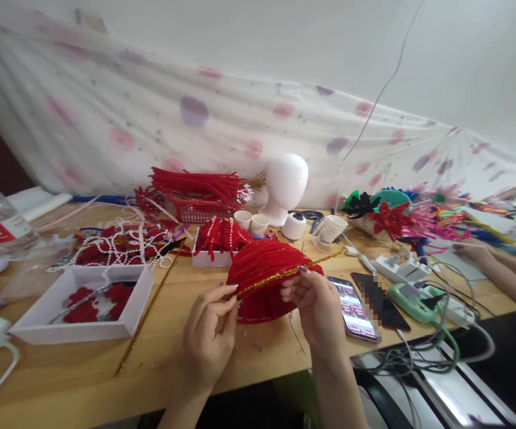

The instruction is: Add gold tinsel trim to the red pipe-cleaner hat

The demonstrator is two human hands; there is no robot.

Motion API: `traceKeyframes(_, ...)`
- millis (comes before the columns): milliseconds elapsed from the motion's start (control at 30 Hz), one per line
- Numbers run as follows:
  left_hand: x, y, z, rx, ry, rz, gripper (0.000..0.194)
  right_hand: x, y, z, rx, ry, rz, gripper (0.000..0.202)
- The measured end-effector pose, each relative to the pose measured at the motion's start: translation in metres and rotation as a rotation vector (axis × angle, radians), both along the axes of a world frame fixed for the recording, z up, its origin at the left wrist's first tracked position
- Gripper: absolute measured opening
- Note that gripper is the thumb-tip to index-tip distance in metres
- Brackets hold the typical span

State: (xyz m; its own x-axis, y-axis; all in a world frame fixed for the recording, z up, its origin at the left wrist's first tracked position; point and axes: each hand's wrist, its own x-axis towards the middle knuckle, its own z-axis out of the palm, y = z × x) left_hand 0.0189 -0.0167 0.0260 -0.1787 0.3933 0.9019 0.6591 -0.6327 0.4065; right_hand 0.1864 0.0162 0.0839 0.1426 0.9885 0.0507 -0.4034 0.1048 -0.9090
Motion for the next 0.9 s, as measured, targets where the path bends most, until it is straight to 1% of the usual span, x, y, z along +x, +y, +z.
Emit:
traceKeyframes(33, -0.001, 0.0, 0.001, 0.001, 0.006, 0.011, 0.018, -0.001, -0.001, 0.0, 0.008, 0.002, 0.017, 0.025)
traceKeyframes(100, -0.003, -0.001, 0.005, -0.001, 0.037, 0.037, 0.018, -0.003, -0.002, -0.001, 0.021, 0.02, 0.009, 0.023)
traceKeyframes(200, -0.007, -0.004, 0.015, -0.015, 0.16, 0.067, 0.016, -0.007, -0.006, 0.0, 0.034, 0.055, -0.036, 0.021)
traceKeyframes(267, -0.01, -0.007, 0.021, -0.019, 0.243, 0.076, 0.012, -0.009, -0.009, 0.001, 0.032, 0.061, -0.027, 0.02)
traceKeyframes(367, -0.013, -0.009, 0.029, -0.021, 0.286, 0.088, 0.008, -0.012, -0.014, 0.003, 0.023, 0.071, -0.038, 0.02)
traceKeyframes(467, -0.014, -0.009, 0.031, -0.023, 0.275, 0.118, 0.007, -0.016, -0.02, 0.004, 0.031, 0.065, -0.09, 0.02)
traceKeyframes(567, -0.014, -0.008, 0.031, -0.02, 0.257, 0.126, 0.006, -0.018, -0.024, 0.004, 0.038, 0.049, -0.106, 0.021)
traceKeyframes(667, -0.01, -0.008, 0.032, -0.006, 0.271, 0.12, 0.018, -0.02, -0.027, 0.003, 0.039, 0.036, -0.105, 0.024)
traceKeyframes(700, -0.008, -0.008, 0.033, -0.006, 0.277, 0.107, 0.024, -0.02, -0.028, 0.002, 0.038, 0.031, -0.105, 0.025)
traceKeyframes(767, -0.004, -0.01, 0.036, -0.028, 0.25, 0.04, 0.031, -0.021, -0.031, 0.0, 0.039, 0.018, -0.104, 0.026)
traceKeyframes(800, -0.003, -0.011, 0.037, -0.046, 0.206, -0.008, 0.03, -0.022, -0.032, -0.001, 0.041, 0.011, -0.103, 0.026)
traceKeyframes(900, 0.0, -0.013, 0.041, -0.11, 0.028, -0.15, 0.018, -0.022, -0.033, -0.005, 0.049, 0.011, -0.1, 0.029)
